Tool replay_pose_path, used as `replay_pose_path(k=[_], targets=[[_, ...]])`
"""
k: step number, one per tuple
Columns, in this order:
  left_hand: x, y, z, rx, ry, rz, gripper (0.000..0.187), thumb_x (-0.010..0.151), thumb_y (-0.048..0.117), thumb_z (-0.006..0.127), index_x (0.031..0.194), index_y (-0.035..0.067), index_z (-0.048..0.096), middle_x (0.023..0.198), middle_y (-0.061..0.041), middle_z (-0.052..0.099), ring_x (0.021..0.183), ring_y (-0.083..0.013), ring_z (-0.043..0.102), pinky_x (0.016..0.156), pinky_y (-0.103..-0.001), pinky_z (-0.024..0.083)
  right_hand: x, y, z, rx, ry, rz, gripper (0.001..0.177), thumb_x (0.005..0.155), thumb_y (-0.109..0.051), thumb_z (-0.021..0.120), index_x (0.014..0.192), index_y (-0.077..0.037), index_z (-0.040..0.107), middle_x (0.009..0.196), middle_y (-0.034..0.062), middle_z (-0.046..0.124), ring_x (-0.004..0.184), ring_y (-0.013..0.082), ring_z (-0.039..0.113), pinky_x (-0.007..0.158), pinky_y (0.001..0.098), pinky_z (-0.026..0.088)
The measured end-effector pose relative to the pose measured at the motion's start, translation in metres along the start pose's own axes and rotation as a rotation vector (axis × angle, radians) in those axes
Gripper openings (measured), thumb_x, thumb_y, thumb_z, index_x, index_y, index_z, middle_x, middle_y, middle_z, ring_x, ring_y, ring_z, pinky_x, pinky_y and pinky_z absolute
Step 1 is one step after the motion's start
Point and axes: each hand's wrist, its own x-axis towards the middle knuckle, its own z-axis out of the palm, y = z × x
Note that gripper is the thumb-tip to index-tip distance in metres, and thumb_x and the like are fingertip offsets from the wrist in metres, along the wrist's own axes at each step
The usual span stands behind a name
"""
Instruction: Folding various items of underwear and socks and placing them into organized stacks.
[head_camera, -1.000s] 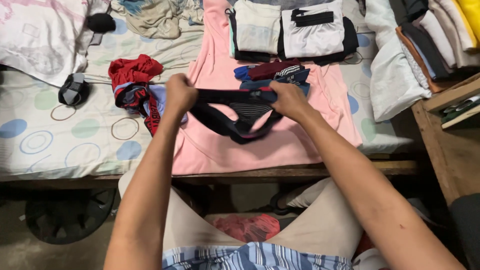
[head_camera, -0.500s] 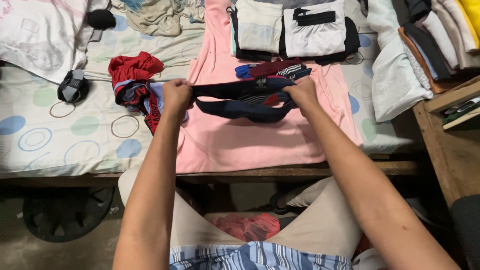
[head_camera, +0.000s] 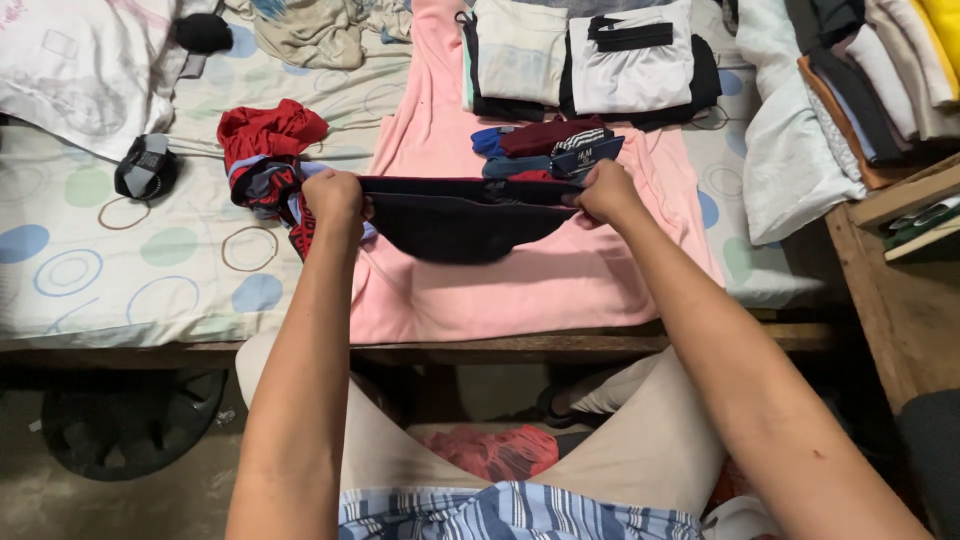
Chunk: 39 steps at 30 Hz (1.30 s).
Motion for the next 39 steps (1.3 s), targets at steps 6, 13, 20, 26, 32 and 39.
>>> replay_pose_path(k=[6, 13, 20, 26, 32, 39], targets=[[0.003, -0.012, -0.008, -0.24, -0.052, -0.096, 0.009, 0.084, -0.004, 0.054, 0.087, -0.003, 0.063, 0.07, -0.011, 0.065, 0.049, -0.0197, 0.063, 0.041, -0.034, 0.051, 0.023, 0.018, -0.012, 0.548, -0.306, 0.127, 0.035, 0.076, 0.014, 0.066, 0.104, -0.007, 0.064, 0.087, 0.0084, 0.069, 0.074, 0.0187, 0.069, 0.063, 0.0288, 0.057], [-0.032, 0.01, 0.002, -0.09, 0.125, 0.05, 0.004, 0.083, 0.0, 0.059, 0.083, 0.003, 0.056, 0.067, -0.009, 0.062, 0.044, -0.0178, 0.058, 0.039, -0.035, 0.05, -0.007, -0.022, -0.017, 0.222, 0.125, -0.038, 0.022, 0.087, 0.006, 0.065, 0.106, 0.002, 0.054, 0.085, 0.0131, 0.065, 0.07, 0.025, 0.067, 0.058, 0.0376, 0.055], [-0.004, -0.013, 0.001, -0.388, -0.044, -0.054, 0.013, 0.088, -0.001, 0.051, 0.084, 0.001, 0.064, 0.072, -0.012, 0.062, 0.05, -0.0186, 0.059, 0.046, -0.033, 0.055, 0.025, 0.003, -0.021, 0.976, -0.234, 0.134, 0.024, 0.092, 0.005, 0.054, 0.113, -0.007, 0.056, 0.084, 0.0099, 0.067, 0.061, 0.0177, 0.065, 0.052, 0.0321, 0.055], [-0.036, 0.011, -0.007, -0.126, -0.068, 0.101, 0.009, 0.087, -0.002, 0.056, 0.085, -0.003, 0.064, 0.078, -0.012, 0.066, 0.057, -0.0208, 0.068, 0.049, -0.034, 0.063, 0.003, -0.008, -0.027, 0.652, -0.143, 0.012, 0.021, 0.085, 0.01, 0.063, 0.101, -0.005, 0.062, 0.08, 0.0096, 0.066, 0.059, 0.0182, 0.065, 0.048, 0.0301, 0.049], [-0.013, -0.007, -0.009, -0.435, -0.05, -0.132, 0.007, 0.087, 0.001, 0.058, 0.091, -0.003, 0.063, 0.081, -0.012, 0.065, 0.059, -0.0239, 0.066, 0.054, -0.038, 0.063, -0.011, -0.021, -0.035, 0.431, -0.07, 0.077, 0.018, 0.087, 0.006, 0.057, 0.1, -0.006, 0.054, 0.072, 0.0134, 0.063, 0.054, 0.0223, 0.061, 0.044, 0.0361, 0.05], [-0.035, -0.004, -0.025, -0.087, -0.53, 0.401, 0.037, 0.075, -0.007, 0.071, 0.111, -0.004, 0.068, 0.094, -0.006, 0.069, 0.08, -0.0144, 0.067, 0.073, -0.029, 0.059, -0.018, -0.009, -0.055, 0.958, -0.418, 0.122, 0.043, 0.084, 0.014, 0.057, 0.125, 0.002, 0.06, 0.093, 0.009, 0.074, 0.086, 0.0198, 0.075, 0.08, 0.028, 0.064]])
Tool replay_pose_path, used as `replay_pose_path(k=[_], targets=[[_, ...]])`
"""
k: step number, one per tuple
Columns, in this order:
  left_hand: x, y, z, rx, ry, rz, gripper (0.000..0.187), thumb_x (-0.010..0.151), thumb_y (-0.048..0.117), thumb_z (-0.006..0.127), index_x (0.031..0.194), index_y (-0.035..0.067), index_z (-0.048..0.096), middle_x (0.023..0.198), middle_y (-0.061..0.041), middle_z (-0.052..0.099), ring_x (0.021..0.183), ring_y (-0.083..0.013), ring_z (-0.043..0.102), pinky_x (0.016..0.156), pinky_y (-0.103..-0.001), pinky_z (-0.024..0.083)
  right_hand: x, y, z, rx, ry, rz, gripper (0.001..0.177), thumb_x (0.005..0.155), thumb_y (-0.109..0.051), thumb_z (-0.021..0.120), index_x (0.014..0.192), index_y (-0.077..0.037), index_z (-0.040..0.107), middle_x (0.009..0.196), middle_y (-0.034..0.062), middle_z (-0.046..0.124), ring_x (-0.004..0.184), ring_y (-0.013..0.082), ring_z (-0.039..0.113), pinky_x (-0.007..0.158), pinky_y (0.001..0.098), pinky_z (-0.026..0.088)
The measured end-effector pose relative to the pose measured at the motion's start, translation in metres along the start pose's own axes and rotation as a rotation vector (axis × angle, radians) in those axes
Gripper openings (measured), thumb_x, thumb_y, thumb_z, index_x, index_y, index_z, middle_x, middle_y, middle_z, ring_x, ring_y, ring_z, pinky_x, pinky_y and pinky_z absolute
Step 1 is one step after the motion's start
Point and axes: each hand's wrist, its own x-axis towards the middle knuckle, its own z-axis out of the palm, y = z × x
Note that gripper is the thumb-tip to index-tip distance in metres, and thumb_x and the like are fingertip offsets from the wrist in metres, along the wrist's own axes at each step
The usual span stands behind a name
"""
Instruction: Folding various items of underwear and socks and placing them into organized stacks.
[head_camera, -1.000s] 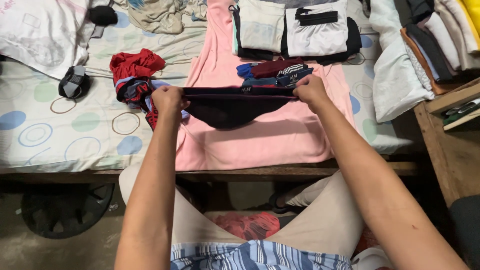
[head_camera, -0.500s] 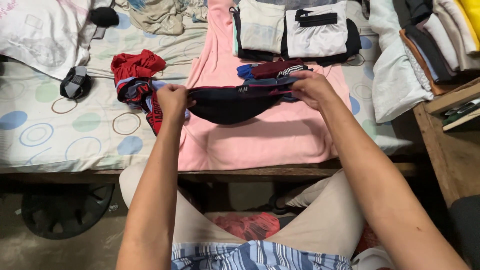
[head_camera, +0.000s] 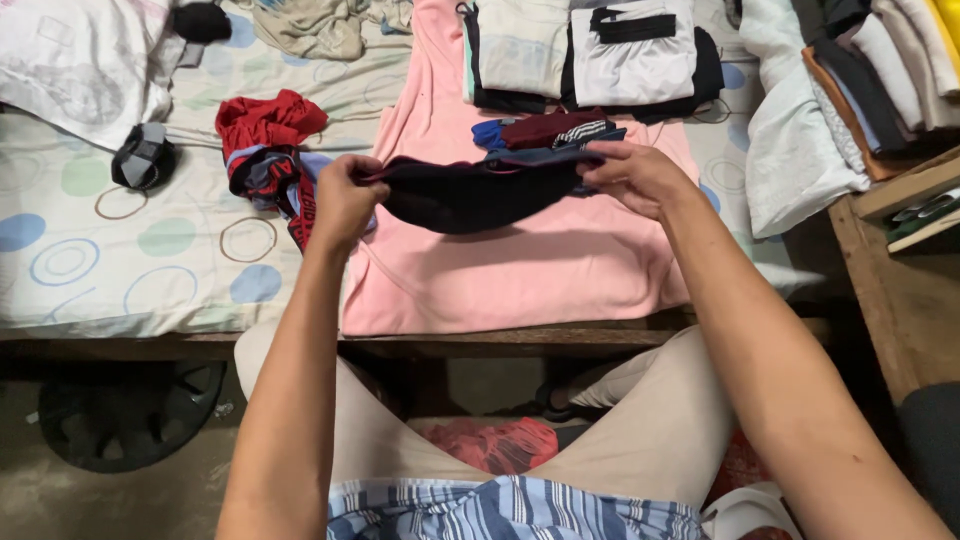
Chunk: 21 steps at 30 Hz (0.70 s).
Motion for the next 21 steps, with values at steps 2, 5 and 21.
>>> replay_pose_path(k=[2, 5, 21], targets=[[-0.002, 0.004, 0.004, 0.258, 0.07, 0.057, 0.025, 0.079, -0.003, 0.073, 0.104, -0.006, 0.07, 0.086, -0.008, 0.069, 0.074, -0.0168, 0.067, 0.069, -0.029, 0.056, -0.007, 0.008, 0.004, -0.215, -0.005, -0.118, 0.048, 0.081, 0.015, 0.062, 0.127, 0.002, 0.063, 0.096, 0.0081, 0.073, 0.087, 0.0182, 0.072, 0.079, 0.0271, 0.061], [-0.005, 0.016, 0.006, 0.542, 0.123, 0.085, 0.016, 0.085, 0.003, 0.075, 0.097, -0.007, 0.072, 0.076, -0.01, 0.069, 0.065, -0.0191, 0.066, 0.062, -0.031, 0.052, 0.001, 0.022, -0.009, -0.628, 0.028, -0.338, 0.046, 0.082, 0.012, 0.071, 0.126, 0.002, 0.067, 0.1, 0.0078, 0.071, 0.089, 0.0158, 0.067, 0.079, 0.027, 0.057], [0.002, -0.098, 0.0, 0.582, -0.032, -0.081, 0.023, 0.083, 0.017, 0.081, 0.084, -0.001, 0.067, 0.07, -0.012, 0.068, 0.064, -0.0248, 0.068, 0.058, -0.038, 0.053, 0.06, 0.122, -0.056, -0.718, 0.265, -0.011, 0.027, 0.105, -0.025, 0.065, 0.108, 0.002, 0.066, 0.091, 0.014, 0.065, 0.079, 0.0235, 0.059, 0.068, 0.0396, 0.047]])
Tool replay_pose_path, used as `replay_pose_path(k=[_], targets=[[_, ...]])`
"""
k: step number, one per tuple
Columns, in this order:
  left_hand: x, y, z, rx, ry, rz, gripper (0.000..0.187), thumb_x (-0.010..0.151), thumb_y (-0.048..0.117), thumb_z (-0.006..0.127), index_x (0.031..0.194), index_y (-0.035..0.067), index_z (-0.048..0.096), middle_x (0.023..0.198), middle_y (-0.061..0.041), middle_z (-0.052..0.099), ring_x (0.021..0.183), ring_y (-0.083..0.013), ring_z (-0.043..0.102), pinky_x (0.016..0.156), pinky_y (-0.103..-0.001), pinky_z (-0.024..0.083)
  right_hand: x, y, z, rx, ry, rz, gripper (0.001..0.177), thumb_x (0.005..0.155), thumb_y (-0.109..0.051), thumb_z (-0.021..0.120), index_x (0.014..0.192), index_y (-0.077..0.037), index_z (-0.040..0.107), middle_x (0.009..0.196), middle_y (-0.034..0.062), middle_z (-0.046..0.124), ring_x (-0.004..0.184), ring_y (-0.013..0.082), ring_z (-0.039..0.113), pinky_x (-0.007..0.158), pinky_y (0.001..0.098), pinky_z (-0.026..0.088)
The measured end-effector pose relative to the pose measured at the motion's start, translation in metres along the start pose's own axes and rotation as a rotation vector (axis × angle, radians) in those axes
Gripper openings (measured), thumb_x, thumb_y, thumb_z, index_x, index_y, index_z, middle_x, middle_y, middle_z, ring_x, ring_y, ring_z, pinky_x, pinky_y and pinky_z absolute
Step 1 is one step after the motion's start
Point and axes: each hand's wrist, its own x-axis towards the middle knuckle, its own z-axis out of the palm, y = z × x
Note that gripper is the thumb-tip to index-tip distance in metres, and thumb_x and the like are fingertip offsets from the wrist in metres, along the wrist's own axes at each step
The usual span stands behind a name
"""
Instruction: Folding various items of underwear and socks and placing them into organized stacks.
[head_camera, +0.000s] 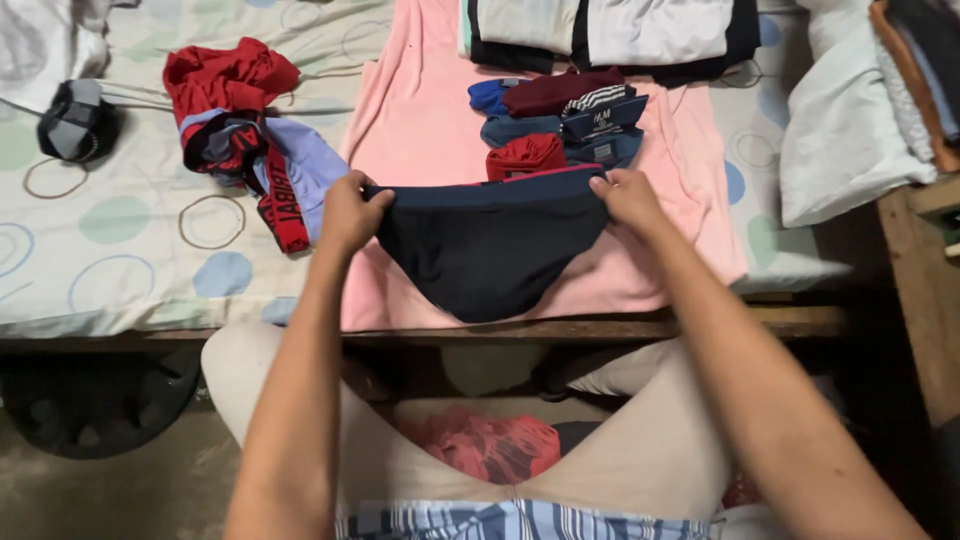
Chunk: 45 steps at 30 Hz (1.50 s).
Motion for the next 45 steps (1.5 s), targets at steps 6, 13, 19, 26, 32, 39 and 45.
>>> replay_pose_path(k=[6, 13, 19, 26, 32, 39, 45], targets=[[-0.015, 0.021, 0.061, 0.521, 0.17, -0.094, 0.044, 0.085, 0.015, 0.071, 0.126, 0.0, 0.061, 0.126, -0.025, 0.063, 0.12, -0.045, 0.056, 0.098, -0.06, 0.042, -0.003, 0.01, 0.065, -0.393, 0.515, -0.46, 0.031, 0.099, -0.017, 0.064, 0.12, 0.006, 0.061, 0.114, 0.0269, 0.066, 0.105, 0.0425, 0.063, 0.092, 0.0507, 0.049], [-0.059, 0.014, 0.163, 0.637, 0.118, 0.352, 0.063, 0.098, 0.032, 0.055, 0.15, -0.003, 0.046, 0.159, -0.025, 0.042, 0.149, -0.0399, 0.035, 0.12, -0.062, 0.021, -0.045, 0.005, 0.148, -0.798, 0.192, -0.826, 0.056, 0.102, -0.03, 0.053, 0.147, 0.003, 0.049, 0.156, 0.0283, 0.044, 0.144, 0.0474, 0.042, 0.115, 0.0595, 0.031], [-0.043, -0.001, 0.12, 0.681, 0.082, 0.185, 0.061, 0.103, 0.042, 0.046, 0.152, 0.006, 0.045, 0.161, -0.02, 0.035, 0.151, -0.039, 0.027, 0.119, -0.068, 0.011, -0.017, 0.017, 0.094, -0.968, 0.19, -0.532, 0.06, 0.106, -0.041, 0.042, 0.152, -0.003, 0.044, 0.162, 0.0242, 0.032, 0.149, 0.0437, 0.028, 0.114, 0.0675, 0.02], [-0.02, 0.019, 0.089, 0.488, 0.266, -0.26, 0.055, 0.086, 0.027, 0.07, 0.132, 0.0, 0.054, 0.138, -0.031, 0.051, 0.132, -0.0476, 0.044, 0.107, -0.065, 0.031, -0.006, -0.003, 0.053, -0.612, 0.231, -0.353, 0.051, 0.086, -0.015, 0.073, 0.135, -0.007, 0.058, 0.132, 0.0195, 0.062, 0.127, 0.0404, 0.055, 0.107, 0.0505, 0.041], [0.008, -0.07, 0.087, 0.229, 0.138, -0.321, 0.038, 0.075, 0.005, 0.066, 0.112, -0.001, 0.059, 0.105, -0.025, 0.066, 0.103, -0.042, 0.063, 0.091, -0.056, 0.049, 0.021, 0.029, 0.035, -0.355, 0.063, -0.446, 0.041, 0.079, -0.001, 0.074, 0.119, 0.0, 0.065, 0.112, 0.0191, 0.07, 0.108, 0.0342, 0.067, 0.094, 0.0388, 0.051], [-0.012, -0.034, 0.022, -0.161, -0.158, -0.408, 0.01, 0.087, 0.006, 0.065, 0.092, -0.003, 0.066, 0.068, -0.015, 0.067, 0.051, -0.0273, 0.068, 0.045, -0.04, 0.055, 0.011, 0.007, 0.005, -0.024, -0.182, 0.014, 0.016, 0.096, -0.017, 0.069, 0.103, -0.003, 0.073, 0.081, 0.0029, 0.063, 0.07, 0.0132, 0.053, 0.063, 0.0299, 0.045], [-0.003, -0.074, 0.054, -0.013, 0.077, -0.365, 0.017, 0.083, 0.008, 0.071, 0.092, -0.007, 0.067, 0.081, -0.019, 0.067, 0.073, -0.0341, 0.065, 0.065, -0.047, 0.053, 0.021, 0.009, 0.019, -0.062, -0.01, 0.218, 0.037, 0.095, -0.03, 0.077, 0.096, 0.004, 0.065, 0.077, 0.0069, 0.061, 0.067, 0.0199, 0.052, 0.061, 0.0381, 0.042]])
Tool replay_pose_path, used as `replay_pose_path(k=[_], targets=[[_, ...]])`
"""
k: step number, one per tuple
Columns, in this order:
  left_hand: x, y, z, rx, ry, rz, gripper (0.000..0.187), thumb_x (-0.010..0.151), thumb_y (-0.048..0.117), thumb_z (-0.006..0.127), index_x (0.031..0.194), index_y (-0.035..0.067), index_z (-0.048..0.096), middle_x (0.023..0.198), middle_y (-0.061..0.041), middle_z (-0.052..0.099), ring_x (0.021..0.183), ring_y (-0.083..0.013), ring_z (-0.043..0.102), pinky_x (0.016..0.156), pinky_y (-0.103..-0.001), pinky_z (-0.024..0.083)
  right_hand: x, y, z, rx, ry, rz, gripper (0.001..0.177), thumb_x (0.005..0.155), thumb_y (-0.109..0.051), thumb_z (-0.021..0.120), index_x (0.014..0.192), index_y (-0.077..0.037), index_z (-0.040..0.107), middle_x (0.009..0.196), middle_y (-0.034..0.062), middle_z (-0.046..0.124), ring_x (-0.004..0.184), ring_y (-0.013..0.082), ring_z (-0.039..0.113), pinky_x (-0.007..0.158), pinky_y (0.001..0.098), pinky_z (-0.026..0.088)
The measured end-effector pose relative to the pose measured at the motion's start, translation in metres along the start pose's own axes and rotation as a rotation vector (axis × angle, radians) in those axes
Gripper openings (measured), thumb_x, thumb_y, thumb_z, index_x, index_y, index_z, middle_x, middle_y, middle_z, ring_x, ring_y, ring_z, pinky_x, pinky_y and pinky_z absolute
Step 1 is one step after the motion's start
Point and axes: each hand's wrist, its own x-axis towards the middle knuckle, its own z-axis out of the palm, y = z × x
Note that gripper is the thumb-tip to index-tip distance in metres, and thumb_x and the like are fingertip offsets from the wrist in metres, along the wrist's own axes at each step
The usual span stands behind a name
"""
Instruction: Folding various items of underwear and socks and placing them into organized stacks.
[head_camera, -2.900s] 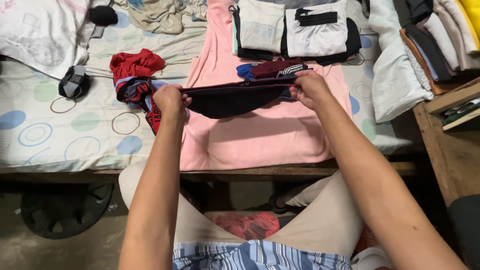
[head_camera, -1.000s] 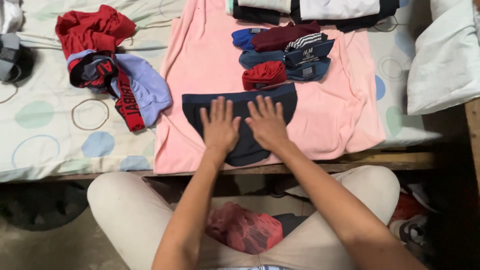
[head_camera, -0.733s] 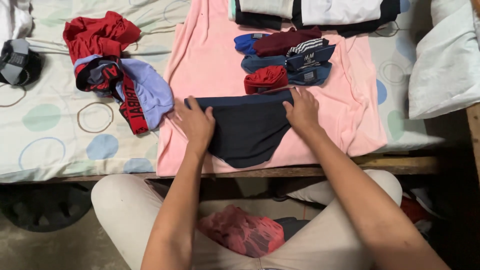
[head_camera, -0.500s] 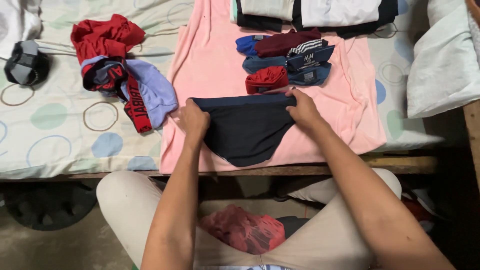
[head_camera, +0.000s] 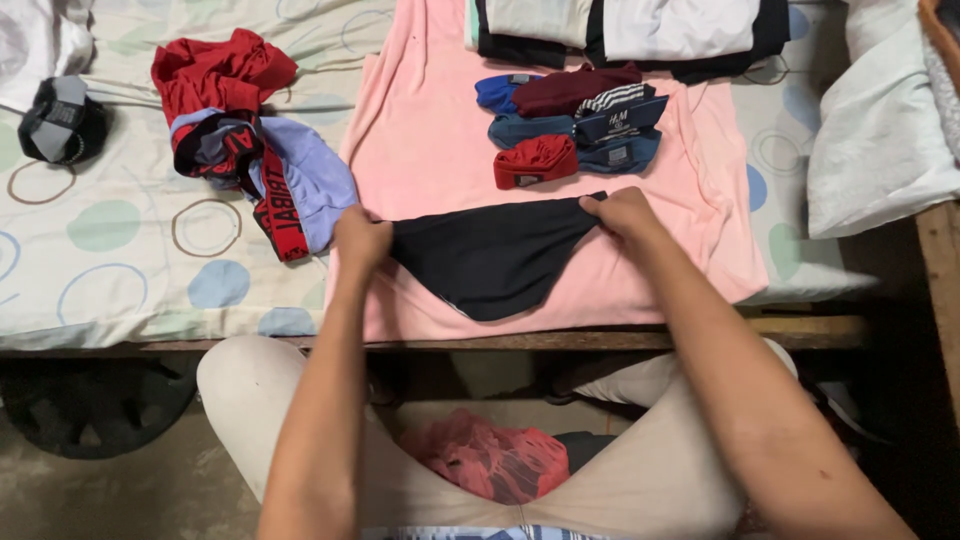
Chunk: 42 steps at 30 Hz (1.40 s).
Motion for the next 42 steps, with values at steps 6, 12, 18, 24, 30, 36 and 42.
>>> replay_pose_path(k=[6, 12, 18, 24, 30, 36, 42], targets=[[-0.059, 0.069, 0.056, 0.522, 0.212, 0.344, 0.028, 0.1, 0.016, 0.057, 0.123, 0.0, 0.062, 0.137, -0.018, 0.057, 0.14, -0.0366, 0.047, 0.113, -0.057, 0.038, -0.033, -0.016, 0.088, -0.661, 0.649, -0.408, 0.042, 0.087, -0.034, 0.071, 0.111, 0.0, 0.064, 0.117, 0.0221, 0.064, 0.112, 0.0415, 0.058, 0.089, 0.0575, 0.044], [-0.092, 0.061, 0.107, 0.71, 0.223, 0.761, 0.058, 0.1, 0.03, 0.049, 0.15, 0.0, 0.048, 0.159, -0.02, 0.044, 0.15, -0.0359, 0.035, 0.119, -0.063, 0.023, -0.056, -0.003, 0.155, -0.757, 0.365, -0.951, 0.05, 0.103, -0.034, 0.048, 0.146, -0.009, 0.055, 0.156, 0.0225, 0.047, 0.144, 0.0432, 0.041, 0.115, 0.062, 0.027], [-0.067, 0.044, 0.052, 0.759, 0.32, 0.629, 0.05, 0.1, 0.037, 0.053, 0.138, 0.006, 0.056, 0.147, -0.023, 0.05, 0.137, -0.0434, 0.043, 0.11, -0.068, 0.023, -0.027, 0.015, 0.071, -0.917, 0.354, -0.508, 0.052, 0.104, -0.043, 0.046, 0.148, -0.016, 0.053, 0.163, 0.0124, 0.032, 0.148, 0.0453, 0.019, 0.112, 0.0762, 0.008], [-0.064, 0.067, 0.002, 0.633, 0.162, 0.359, 0.048, 0.087, 0.043, 0.074, 0.109, 0.001, 0.067, 0.114, -0.019, 0.062, 0.114, -0.0382, 0.055, 0.102, -0.061, 0.035, -0.011, -0.012, 0.032, -0.559, 0.208, -0.249, 0.048, 0.081, -0.031, 0.083, 0.115, -0.001, 0.065, 0.115, 0.0231, 0.073, 0.112, 0.037, 0.07, 0.099, 0.0488, 0.055], [-0.048, 0.068, 0.001, 0.487, 0.042, 0.062, 0.038, 0.073, 0.022, 0.076, 0.104, 0.002, 0.068, 0.115, -0.023, 0.063, 0.114, -0.0427, 0.056, 0.097, -0.061, 0.039, -0.033, -0.036, 0.112, -0.279, 0.267, -0.511, 0.041, 0.074, -0.015, 0.08, 0.107, 0.001, 0.062, 0.098, 0.0235, 0.073, 0.095, 0.0382, 0.072, 0.083, 0.0443, 0.057], [-0.028, 0.028, 0.019, 0.097, 0.168, 0.241, 0.031, 0.075, 0.002, 0.063, 0.105, -0.003, 0.063, 0.096, -0.028, 0.069, 0.093, -0.0429, 0.069, 0.084, -0.048, 0.055, -0.061, -0.049, 0.164, -0.265, 0.228, -0.536, 0.031, 0.082, -0.016, 0.079, 0.1, 0.003, 0.063, 0.097, 0.0255, 0.072, 0.094, 0.0402, 0.07, 0.084, 0.0455, 0.056], [-0.079, 0.121, 0.032, -0.238, 0.133, 0.325, 0.03, 0.077, -0.002, 0.06, 0.106, -0.004, 0.055, 0.085, -0.024, 0.068, 0.08, -0.0414, 0.069, 0.072, -0.046, 0.054, -0.01, -0.004, 0.186, -0.107, -0.023, -0.612, 0.05, 0.073, -0.002, 0.071, 0.122, 0.001, 0.061, 0.1, 0.0115, 0.071, 0.084, 0.0224, 0.069, 0.078, 0.0349, 0.058]])
